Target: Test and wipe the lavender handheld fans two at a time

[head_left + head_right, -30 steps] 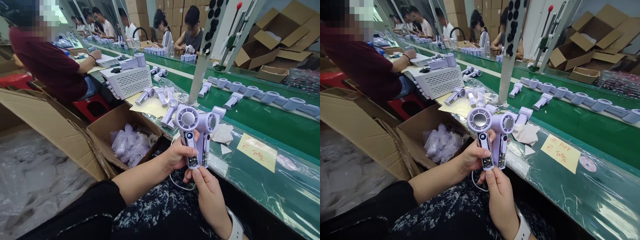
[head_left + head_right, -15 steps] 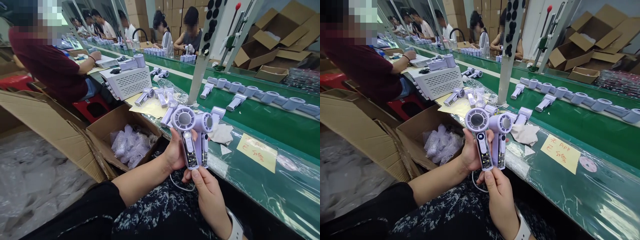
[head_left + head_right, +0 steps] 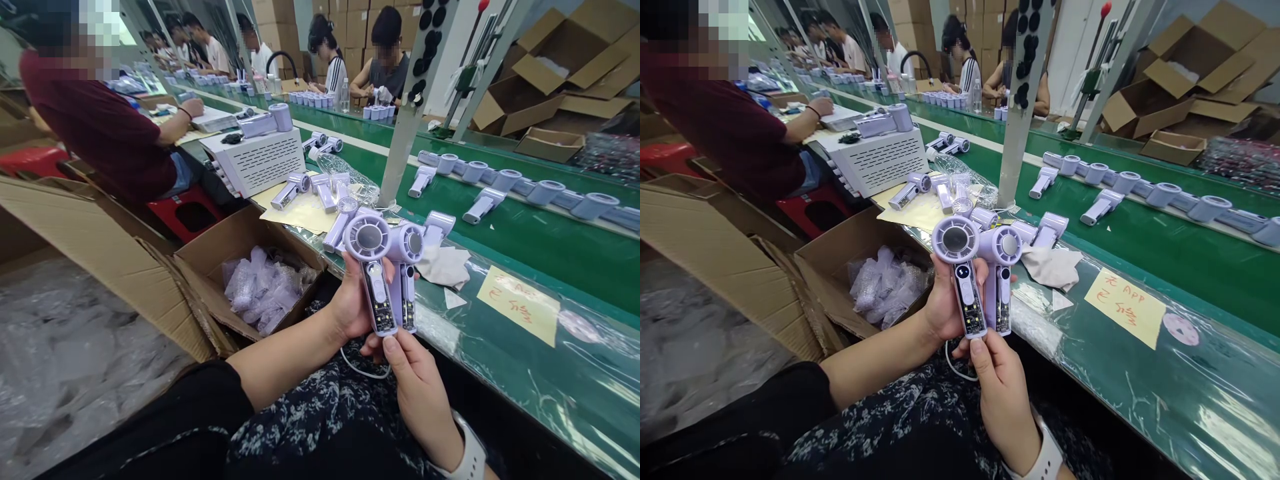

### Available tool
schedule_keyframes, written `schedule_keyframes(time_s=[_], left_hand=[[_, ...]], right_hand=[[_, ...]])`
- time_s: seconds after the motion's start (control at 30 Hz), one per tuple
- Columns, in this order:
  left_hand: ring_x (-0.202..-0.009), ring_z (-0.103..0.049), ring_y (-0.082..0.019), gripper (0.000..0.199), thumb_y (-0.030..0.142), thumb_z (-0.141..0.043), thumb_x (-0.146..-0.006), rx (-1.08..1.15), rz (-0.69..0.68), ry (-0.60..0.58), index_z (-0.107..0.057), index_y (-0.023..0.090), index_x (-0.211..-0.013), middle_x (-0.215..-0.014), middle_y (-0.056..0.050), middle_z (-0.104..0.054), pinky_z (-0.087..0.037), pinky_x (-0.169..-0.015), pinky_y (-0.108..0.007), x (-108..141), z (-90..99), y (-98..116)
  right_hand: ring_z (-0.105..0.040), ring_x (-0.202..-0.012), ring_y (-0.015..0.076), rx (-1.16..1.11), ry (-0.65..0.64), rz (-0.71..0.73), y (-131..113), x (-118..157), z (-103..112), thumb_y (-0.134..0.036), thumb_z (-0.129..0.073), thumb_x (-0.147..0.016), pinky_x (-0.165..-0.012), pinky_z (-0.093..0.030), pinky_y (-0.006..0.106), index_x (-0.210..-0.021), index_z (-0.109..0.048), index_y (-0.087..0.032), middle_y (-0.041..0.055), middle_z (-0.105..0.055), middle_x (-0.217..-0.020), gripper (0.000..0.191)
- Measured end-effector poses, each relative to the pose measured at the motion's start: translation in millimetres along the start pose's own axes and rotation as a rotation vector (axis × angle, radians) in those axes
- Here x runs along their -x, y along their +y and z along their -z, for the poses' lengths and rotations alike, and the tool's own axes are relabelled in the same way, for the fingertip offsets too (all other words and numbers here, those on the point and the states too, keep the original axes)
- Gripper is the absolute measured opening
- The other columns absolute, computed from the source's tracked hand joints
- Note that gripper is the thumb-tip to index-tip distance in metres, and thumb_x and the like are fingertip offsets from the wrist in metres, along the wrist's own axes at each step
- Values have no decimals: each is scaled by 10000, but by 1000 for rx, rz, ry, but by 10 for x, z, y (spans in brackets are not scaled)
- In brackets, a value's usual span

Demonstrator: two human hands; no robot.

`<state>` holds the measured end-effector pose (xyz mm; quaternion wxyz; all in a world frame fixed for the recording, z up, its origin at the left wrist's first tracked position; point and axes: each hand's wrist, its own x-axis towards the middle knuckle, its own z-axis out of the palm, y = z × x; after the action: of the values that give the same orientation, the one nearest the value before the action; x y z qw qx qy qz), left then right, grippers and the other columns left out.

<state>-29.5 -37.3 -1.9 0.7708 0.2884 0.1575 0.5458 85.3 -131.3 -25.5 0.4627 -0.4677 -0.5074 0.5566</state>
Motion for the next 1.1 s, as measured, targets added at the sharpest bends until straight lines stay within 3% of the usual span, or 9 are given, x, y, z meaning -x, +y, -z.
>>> schedule_keyframes(time_s=[0.33,0.5,0.53,0.6,0.7,0.8,0.9,1.03,1.1], left_hand=[[-832,-723,-247,796,958,-662,-565,13,33,46,-581,180,-708,-871,-105,-753,-563,-706,-318,-20,38,-37],[-975,-718,-299,753,927,-694,-589,-10,9,249,-581,188,-686,-880,-105,-749,-603,-800,-394,-136,131,98],[-1019,-712,-302,729,906,-699,-620,-33,-43,243,-590,188,-686,-919,-104,-753,-603,-831,-400,-117,132,143],[-1035,-709,-282,636,813,-740,-698,-103,-104,129,-643,185,-728,-1000,-94,-759,-595,-851,-380,-12,103,235],[-850,-710,-211,414,581,-841,-757,-303,-19,-155,-742,196,-872,-928,-57,-764,-576,-782,-324,229,31,375],[-803,-691,-210,337,410,-921,-704,-559,86,-303,-768,187,-904,-844,-46,-753,-565,-803,-340,373,26,523],[-927,-698,-234,365,373,-918,-715,-626,15,-162,-762,185,-986,-934,-59,-757,-554,-899,-359,335,109,630],[-865,-676,-181,444,539,-803,-827,-328,-15,3,-708,193,-1088,-945,-43,-715,-585,-866,-353,218,158,535],[-818,-658,-153,451,427,-838,-812,-190,73,-14,-660,218,-1170,-919,-7,-677,-595,-809,-331,217,114,390]], right_hand=[[-638,-732,176,138,-6,136,-15,20,-35,-472,-489,-1065,-676,-541,280,-871,-684,-210,42,-691,-791,380],[-722,-908,228,347,-447,612,-335,-12,113,-372,-542,-1029,-787,-626,329,-835,-645,-257,55,-742,-967,248],[-730,-922,228,387,-404,611,-384,-75,206,-340,-551,-1029,-808,-630,335,-864,-671,-276,47,-754,-995,213],[-732,-983,239,438,-58,527,-425,-228,407,-294,-544,-1045,-887,-620,394,-1066,-709,-319,45,-758,-1084,168],[-555,-1373,345,408,356,442,-353,-382,566,-416,-576,-1029,-1133,-459,609,-1508,-495,-283,140,-574,-1501,503],[-627,-1288,373,199,82,308,-240,-333,522,-565,-699,-927,-1061,-537,583,-1392,-641,-264,140,-661,-1410,557],[-755,-937,287,-197,-220,131,-214,-203,499,-548,-806,-853,-833,-646,451,-1131,-752,-272,83,-775,-1083,395],[-713,-850,169,-353,9,131,-275,-144,592,-437,-829,-868,-774,-626,306,-1120,-713,-293,18,-733,-1044,312],[-686,-847,148,-341,89,132,-300,-136,625,-424,-763,-927,-758,-610,279,-1137,-696,-288,19,-713,-1061,260]])
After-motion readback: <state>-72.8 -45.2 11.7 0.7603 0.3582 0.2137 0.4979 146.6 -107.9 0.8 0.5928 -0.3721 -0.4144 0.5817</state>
